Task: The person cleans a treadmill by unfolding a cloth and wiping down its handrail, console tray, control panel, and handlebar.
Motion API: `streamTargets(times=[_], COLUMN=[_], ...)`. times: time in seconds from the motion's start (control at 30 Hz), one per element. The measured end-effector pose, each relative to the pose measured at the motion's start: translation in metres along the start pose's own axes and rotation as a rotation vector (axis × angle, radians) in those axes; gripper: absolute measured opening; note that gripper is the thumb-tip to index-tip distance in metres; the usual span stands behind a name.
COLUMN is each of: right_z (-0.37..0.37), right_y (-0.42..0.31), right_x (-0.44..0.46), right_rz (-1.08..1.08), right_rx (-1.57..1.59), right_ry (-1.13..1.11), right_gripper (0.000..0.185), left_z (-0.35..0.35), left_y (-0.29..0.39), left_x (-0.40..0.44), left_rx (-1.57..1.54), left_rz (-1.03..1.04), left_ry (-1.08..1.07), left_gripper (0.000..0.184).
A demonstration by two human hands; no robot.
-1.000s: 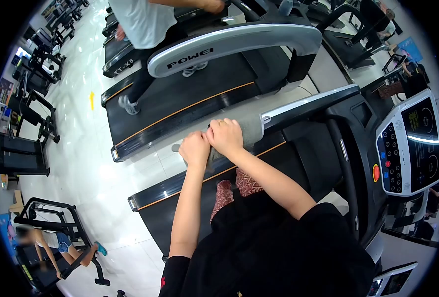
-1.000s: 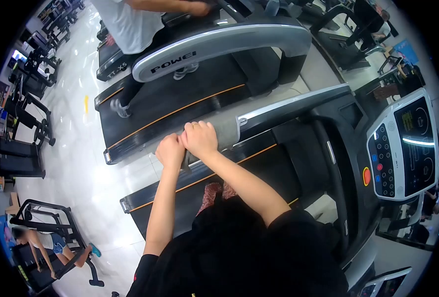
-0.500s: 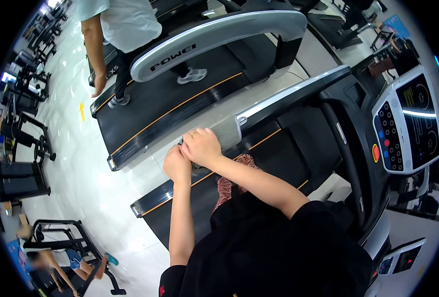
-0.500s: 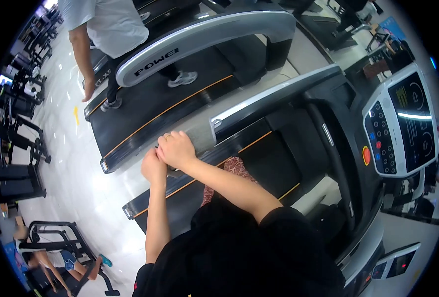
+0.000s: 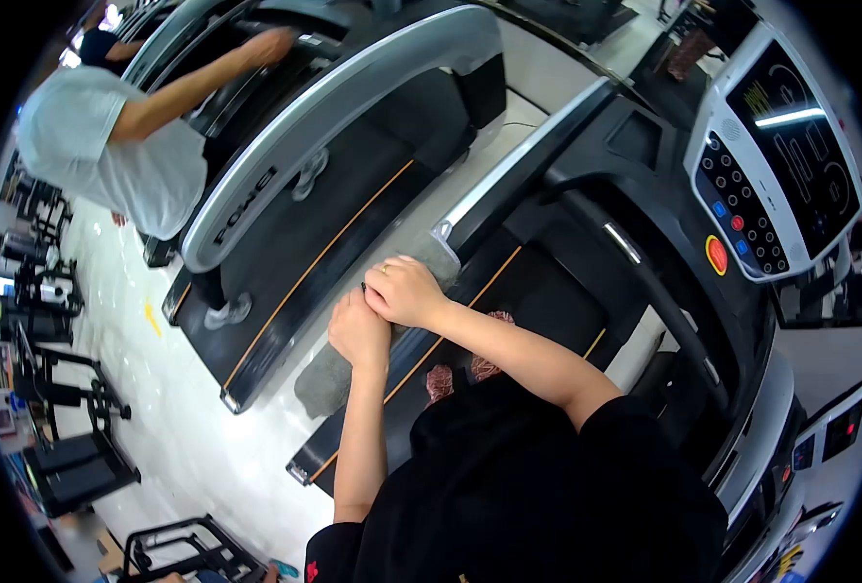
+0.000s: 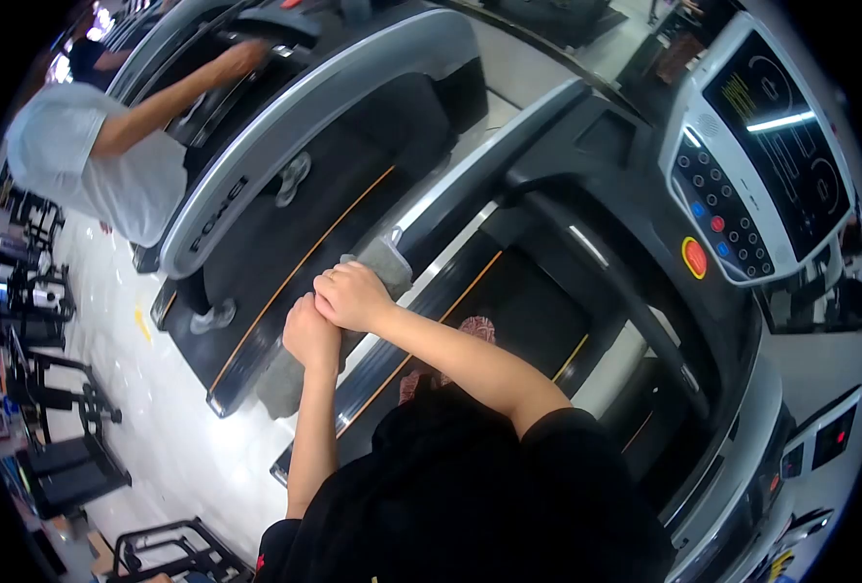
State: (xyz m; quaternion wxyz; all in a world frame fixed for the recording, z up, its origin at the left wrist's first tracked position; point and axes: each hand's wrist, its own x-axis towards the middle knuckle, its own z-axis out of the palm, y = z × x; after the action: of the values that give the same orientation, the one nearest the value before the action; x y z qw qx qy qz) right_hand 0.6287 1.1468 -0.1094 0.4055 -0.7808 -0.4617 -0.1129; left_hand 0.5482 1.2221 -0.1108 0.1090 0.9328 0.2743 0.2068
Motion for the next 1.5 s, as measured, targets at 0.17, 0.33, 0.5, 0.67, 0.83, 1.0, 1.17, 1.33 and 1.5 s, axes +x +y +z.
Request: streamTargets(times=[0.17, 0.33, 0.5, 0.67, 0.83, 1.0, 1.17, 1.33, 1.5], right_z=[-0.051, -0.123, -0.193, -0.233, -0.265, -0.287, -0.295, -0.296, -0.297], right_y=[0.075, 0.164, 0.251, 0.311, 0.347, 0.373, 0.401, 0.415, 0.411], right_x=[0.001, 0.007, 0.018, 0.028, 0.036, 0.032, 0.017, 0.012, 0.008], right_rz=[0.011, 0.074, 0.326, 0.667, 0.915, 1.05, 0.981, 1.025, 0.989], right_rx=[-0.045, -0.167, -0.325, -0.397, -0.553, -0.645, -0.797, -0.832, -0.942], right_ry=[0.085, 0.118, 0.089, 0.047, -0.02, 0.055, 0.221, 0.332, 0.304], right_gripper=[0.014, 0.011, 0.017, 0.025, 0.038, 0.036, 0.028, 0.022, 0.012], left_z=[0.036, 0.09, 0.144, 0.181, 0.21, 0.232, 0.25, 0.268, 0.267], left_y=[0.075, 0.17, 0.275, 0.347, 0.395, 0.431, 0.457, 0.478, 0.48], left_x=[0.033, 0.07, 0.114, 0.15, 0.172, 0.195, 0.204, 0.214, 0.214], left_rx=[-0.013, 0.031, -0.047, 0.002, -0.006, -0.087, -0.074, -0.077, -0.117], left_rz=[0.096, 0.284, 0.311, 0.316, 0.427, 0.663, 0.816, 0.958, 1.03], left_ry=[-0.023, 0.048, 0.0, -0.103, -0.166, -0.177, -0.19, -0.153, -0.162], left_gripper=[0.017, 0.014, 0.015, 0.016, 0.017, 0.018, 0.019, 0.023, 0.022])
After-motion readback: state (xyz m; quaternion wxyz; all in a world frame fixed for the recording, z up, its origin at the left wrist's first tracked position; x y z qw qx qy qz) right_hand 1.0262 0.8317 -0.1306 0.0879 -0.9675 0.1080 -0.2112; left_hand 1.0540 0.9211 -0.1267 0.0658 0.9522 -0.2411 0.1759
